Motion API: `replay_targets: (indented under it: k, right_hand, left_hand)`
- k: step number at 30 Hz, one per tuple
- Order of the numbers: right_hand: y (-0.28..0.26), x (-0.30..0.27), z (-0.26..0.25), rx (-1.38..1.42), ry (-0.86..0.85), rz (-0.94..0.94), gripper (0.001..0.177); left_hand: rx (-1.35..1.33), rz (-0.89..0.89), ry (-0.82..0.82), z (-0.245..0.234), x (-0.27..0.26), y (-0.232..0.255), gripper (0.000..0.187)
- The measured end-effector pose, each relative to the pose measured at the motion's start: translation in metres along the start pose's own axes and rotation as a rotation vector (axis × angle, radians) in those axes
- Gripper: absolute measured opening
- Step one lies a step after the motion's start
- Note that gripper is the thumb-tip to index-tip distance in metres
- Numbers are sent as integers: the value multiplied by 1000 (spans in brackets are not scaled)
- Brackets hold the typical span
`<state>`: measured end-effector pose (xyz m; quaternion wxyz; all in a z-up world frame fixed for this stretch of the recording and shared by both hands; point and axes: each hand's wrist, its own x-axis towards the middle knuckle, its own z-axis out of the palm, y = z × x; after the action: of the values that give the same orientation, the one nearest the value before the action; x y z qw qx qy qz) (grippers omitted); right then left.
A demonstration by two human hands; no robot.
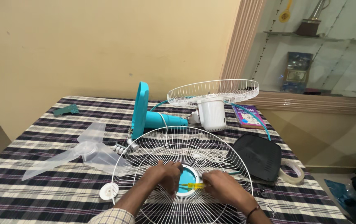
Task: The person assembles a table fan by connecting the motor housing to the stand and then attaching the front wire cage to the fan blades. They use a screwdriver to tighten screws on the stand and the front cage hub.
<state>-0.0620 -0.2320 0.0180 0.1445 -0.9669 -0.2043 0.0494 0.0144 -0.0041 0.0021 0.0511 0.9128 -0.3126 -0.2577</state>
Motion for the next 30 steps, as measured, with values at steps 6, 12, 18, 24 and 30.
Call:
replay_targets:
  k: [6, 12, 18, 24, 30]
  right_hand:
    - [-2, -8, -16, 239, 182, 49, 40]
    - [-8, -15, -22, 177, 184, -9, 38]
    - [-11, -17, -18, 128, 145, -80, 24]
    - [-5, -19, -19, 101, 78, -26, 22]
    - [12, -7, -7, 28, -27, 9, 20]
  left_hand:
    - [21, 47, 5, -4, -9, -6, 28]
    - [64, 58, 22, -1, -8, -7, 29]
    - [21, 18, 6, 3, 1, -8, 36]
    - [36, -5, -15, -3, -3, -1, 55]
    - [60, -33, 31, 4, -15, 12, 43]
